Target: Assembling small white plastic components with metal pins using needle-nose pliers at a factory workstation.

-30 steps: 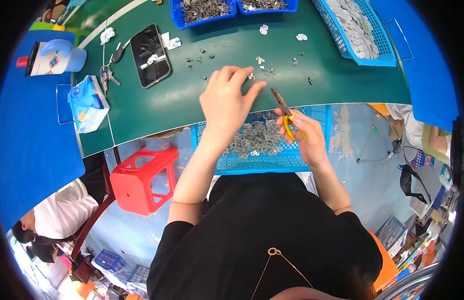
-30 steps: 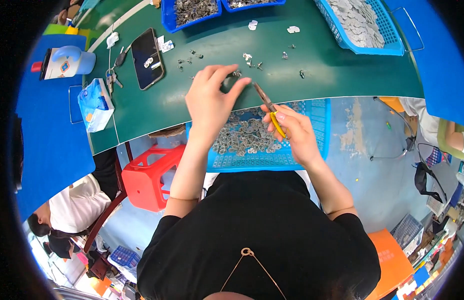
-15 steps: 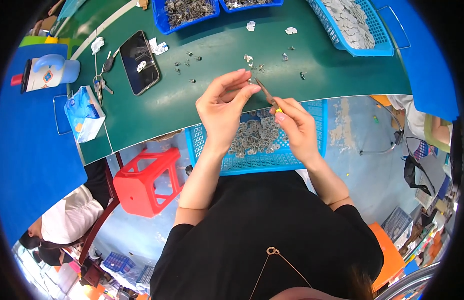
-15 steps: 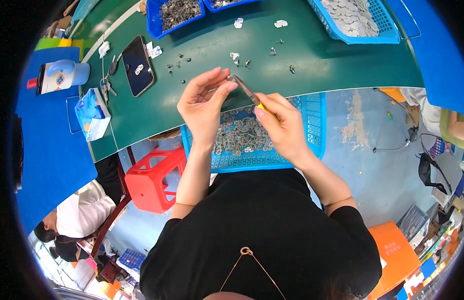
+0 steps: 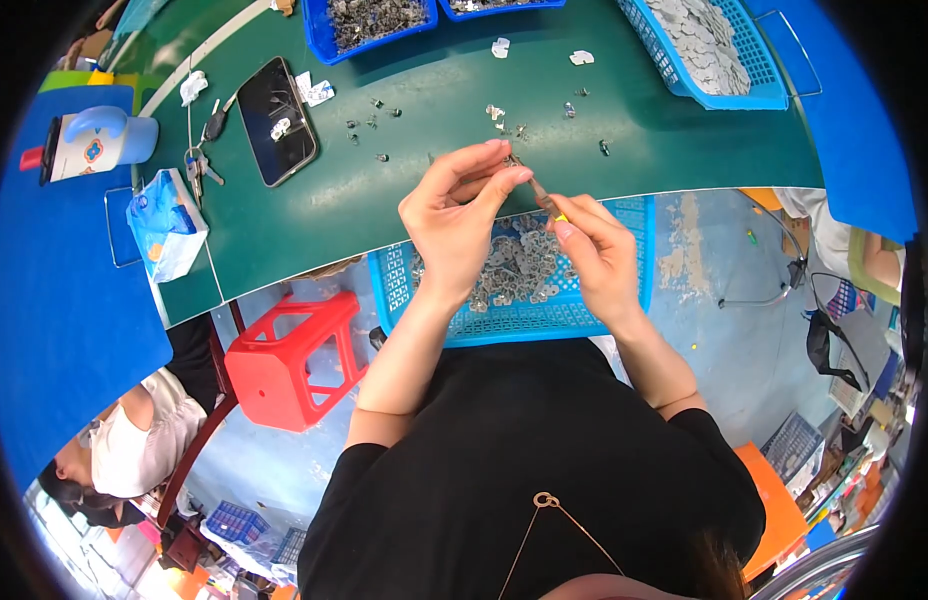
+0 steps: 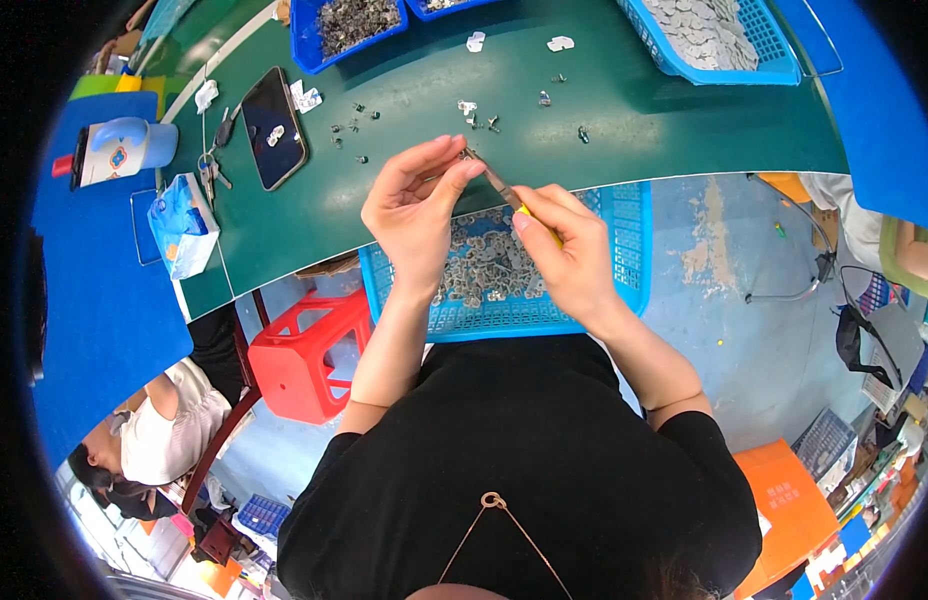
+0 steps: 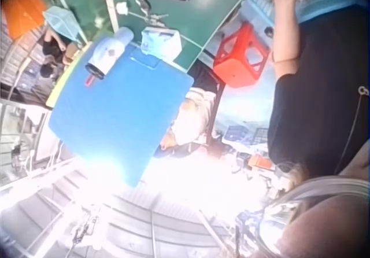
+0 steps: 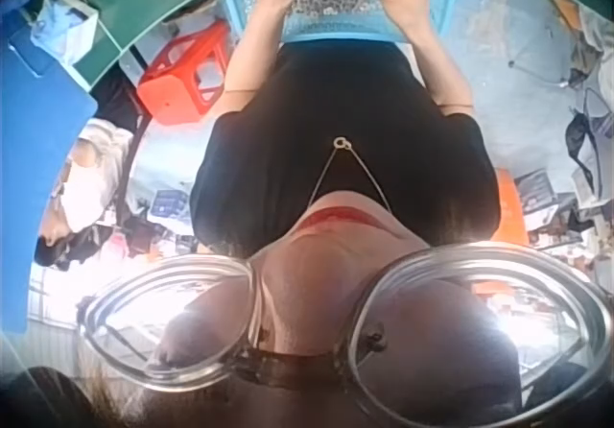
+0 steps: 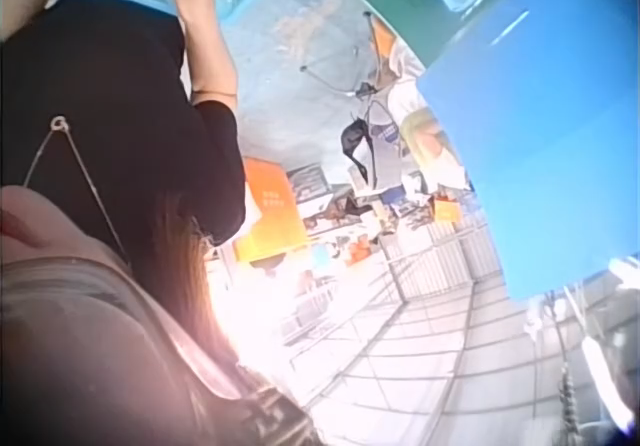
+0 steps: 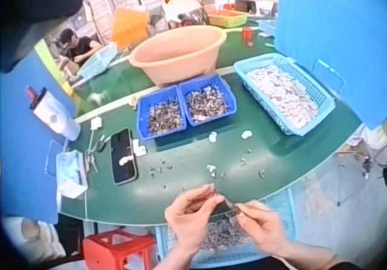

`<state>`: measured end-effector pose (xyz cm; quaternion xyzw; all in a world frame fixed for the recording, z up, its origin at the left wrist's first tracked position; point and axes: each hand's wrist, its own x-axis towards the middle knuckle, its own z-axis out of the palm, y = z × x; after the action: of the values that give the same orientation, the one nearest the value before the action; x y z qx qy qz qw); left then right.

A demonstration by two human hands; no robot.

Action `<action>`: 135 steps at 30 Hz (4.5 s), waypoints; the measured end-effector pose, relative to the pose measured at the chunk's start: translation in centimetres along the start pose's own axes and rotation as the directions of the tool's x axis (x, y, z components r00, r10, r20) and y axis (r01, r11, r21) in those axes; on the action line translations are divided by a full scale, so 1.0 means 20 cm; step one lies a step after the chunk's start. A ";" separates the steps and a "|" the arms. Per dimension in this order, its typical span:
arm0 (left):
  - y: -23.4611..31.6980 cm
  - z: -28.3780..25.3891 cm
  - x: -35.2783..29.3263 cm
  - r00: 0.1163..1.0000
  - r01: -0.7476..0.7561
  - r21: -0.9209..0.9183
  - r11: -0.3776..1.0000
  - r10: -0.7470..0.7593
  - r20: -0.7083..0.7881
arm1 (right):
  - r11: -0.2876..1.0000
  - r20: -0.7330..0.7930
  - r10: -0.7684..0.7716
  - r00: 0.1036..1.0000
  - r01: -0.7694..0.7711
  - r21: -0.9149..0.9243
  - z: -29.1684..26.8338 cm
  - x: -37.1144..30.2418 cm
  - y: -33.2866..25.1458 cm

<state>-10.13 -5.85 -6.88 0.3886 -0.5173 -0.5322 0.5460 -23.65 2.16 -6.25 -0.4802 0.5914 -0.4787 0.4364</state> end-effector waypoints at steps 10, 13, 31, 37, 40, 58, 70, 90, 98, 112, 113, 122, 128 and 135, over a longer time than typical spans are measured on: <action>-0.01 -0.02 0.04 0.934 0.354 -0.308 0.883 -0.347 0.079 | 0.997 -0.066 -0.075 0.995 0.075 -0.008 0.01 -0.01 0.00; -0.01 -0.02 0.04 0.930 0.367 -0.304 0.879 -0.348 0.115 | 0.997 -0.068 -0.031 0.997 0.036 0.071 0.02 -0.01 -0.03; -0.04 0.01 0.00 0.931 0.365 -0.432 0.825 -0.330 0.158 | 0.169 0.565 0.171 0.808 -0.588 0.791 -0.04 0.01 0.01; 0.00 -0.02 0.13 0.991 0.095 0.210 0.973 -0.112 0.069 | 0.995 -0.176 0.047 0.983 -0.060 -0.074 -0.12 0.04 0.06; -0.05 -0.06 0.24 0.974 -0.224 0.633 0.741 0.149 0.171 | 0.966 -0.212 -0.021 0.977 -0.034 -0.255 -0.12 0.05 0.00; 0.06 0.04 0.10 0.992 0.116 -0.098 0.988 -0.111 0.052 | 0.985 -0.127 -0.150 0.981 0.138 -0.102 0.02 0.05 -0.04; 0.05 0.04 0.09 0.990 0.140 -0.142 0.980 -0.135 0.044 | 0.986 -0.132 -0.152 0.980 0.142 -0.083 0.03 0.05 -0.04; 0.05 0.05 0.08 0.993 0.114 -0.104 0.988 -0.109 0.053 | 0.989 -0.163 -0.137 0.977 0.125 -0.080 0.04 0.03 -0.05; 0.02 0.03 0.12 0.878 0.472 -0.410 0.780 -0.373 0.301 | 0.985 -0.141 -0.174 0.975 0.172 -0.027 0.04 0.00 -0.06; 0.02 -0.02 0.23 0.996 -0.085 0.312 0.946 0.084 0.014 | 0.987 -0.125 0.160 0.979 -0.160 0.012 -0.20 0.06 0.00; 0.01 -0.04 0.26 0.996 -0.085 0.312 0.946 0.086 0.013 | 0.944 -0.201 -0.003 0.980 -0.064 -0.325 -0.20 0.07 0.00; 0.00 -0.07 0.30 0.934 -0.277 0.745 0.606 -0.012 0.357 | 0.867 -0.260 -0.140 0.955 -0.009 -0.498 -0.16 0.10 -0.06; -0.03 -0.07 0.30 0.929 -0.321 0.759 0.567 0.033 0.368 | 0.915 -0.233 -0.160 0.959 0.056 -0.399 -0.15 0.08 -0.05; -0.03 -0.09 0.29 0.917 -0.344 0.692 0.635 0.067 0.394 | 0.943 -0.197 -0.162 0.967 0.093 -0.320 -0.13 0.07 -0.07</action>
<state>-9.09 -11.94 -6.93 0.4206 -0.8152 -0.2623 0.2995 -26.14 1.05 -4.60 -0.5239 0.6710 -0.4582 0.2557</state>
